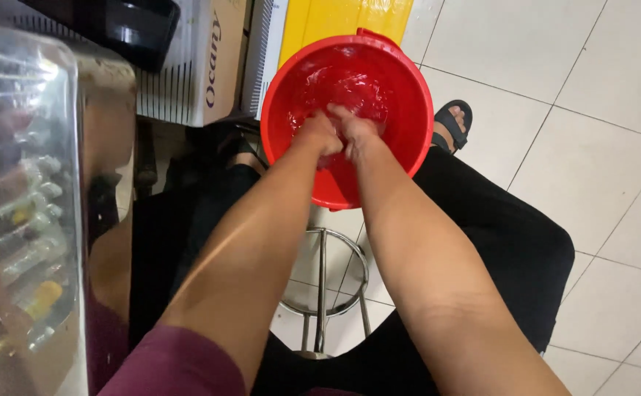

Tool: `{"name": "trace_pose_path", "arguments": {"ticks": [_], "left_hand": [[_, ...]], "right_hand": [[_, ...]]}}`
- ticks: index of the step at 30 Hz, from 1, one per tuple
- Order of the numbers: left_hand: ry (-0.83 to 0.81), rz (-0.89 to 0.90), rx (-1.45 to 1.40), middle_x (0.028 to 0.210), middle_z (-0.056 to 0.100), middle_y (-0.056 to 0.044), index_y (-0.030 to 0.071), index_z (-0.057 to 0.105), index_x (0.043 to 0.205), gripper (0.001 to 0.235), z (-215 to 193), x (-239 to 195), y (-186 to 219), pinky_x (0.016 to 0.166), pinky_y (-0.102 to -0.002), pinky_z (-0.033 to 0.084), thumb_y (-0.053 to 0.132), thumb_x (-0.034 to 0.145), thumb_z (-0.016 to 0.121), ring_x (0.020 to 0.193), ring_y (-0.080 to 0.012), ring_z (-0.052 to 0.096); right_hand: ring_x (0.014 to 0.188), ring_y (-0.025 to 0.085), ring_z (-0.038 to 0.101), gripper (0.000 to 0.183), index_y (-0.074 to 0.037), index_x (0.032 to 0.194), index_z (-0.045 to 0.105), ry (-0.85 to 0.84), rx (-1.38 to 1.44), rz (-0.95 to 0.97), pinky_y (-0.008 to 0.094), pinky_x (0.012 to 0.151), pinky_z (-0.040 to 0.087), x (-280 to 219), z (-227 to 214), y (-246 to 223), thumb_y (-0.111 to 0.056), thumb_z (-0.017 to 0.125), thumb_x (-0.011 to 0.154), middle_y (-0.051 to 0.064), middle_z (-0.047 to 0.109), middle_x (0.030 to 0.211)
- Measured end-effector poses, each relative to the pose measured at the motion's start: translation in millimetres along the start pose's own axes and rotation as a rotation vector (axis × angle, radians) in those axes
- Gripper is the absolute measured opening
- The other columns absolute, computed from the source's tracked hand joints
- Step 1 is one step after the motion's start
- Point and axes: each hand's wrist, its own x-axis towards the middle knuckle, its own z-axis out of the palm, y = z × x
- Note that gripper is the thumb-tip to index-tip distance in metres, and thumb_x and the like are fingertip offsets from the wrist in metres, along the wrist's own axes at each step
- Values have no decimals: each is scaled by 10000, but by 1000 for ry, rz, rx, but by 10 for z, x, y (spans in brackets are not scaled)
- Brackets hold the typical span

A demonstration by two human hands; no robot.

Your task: The person washes plastic straws, a plastic cup, and a plastic shaker in a red bucket of water, then places them on a metal counter. The person also wipes the counter with a green cloth and dries hands with a white cloth.

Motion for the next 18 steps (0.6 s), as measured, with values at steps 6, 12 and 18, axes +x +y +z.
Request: {"name": "trace_pose_path", "arguments": {"ticks": [6,12,18], "left_hand": [[0,75,-11,1496,453,-337,-101,108,1570,1128,104,34,-113,1169,-545,401,161,705,783,1446,-448,427],[-115,106,63,1525,408,-373,-111,9,1567,1270,-1,-124,-125,1219,-570,348,263,724,881,1477,-459,366],[20,74,95,1698,57,-201,72,18,1603,1037,197,160,-244,1227,-567,302,302,909,753,1538,-481,129]], "right_hand": [[1551,312,288,1116,-4,1551,356,-256,-241,112,554,1239,261,-228,-226,-94,-670,787,766,162,357,1651],[1341,375,581,996,52,1417,520,-86,-155,8,596,1055,517,-544,-335,-270,-585,864,734,224,620,1396],[1432,364,498,956,68,1498,405,-72,-15,-33,580,1138,418,-996,-296,-504,-454,812,809,239,459,1554]]}}
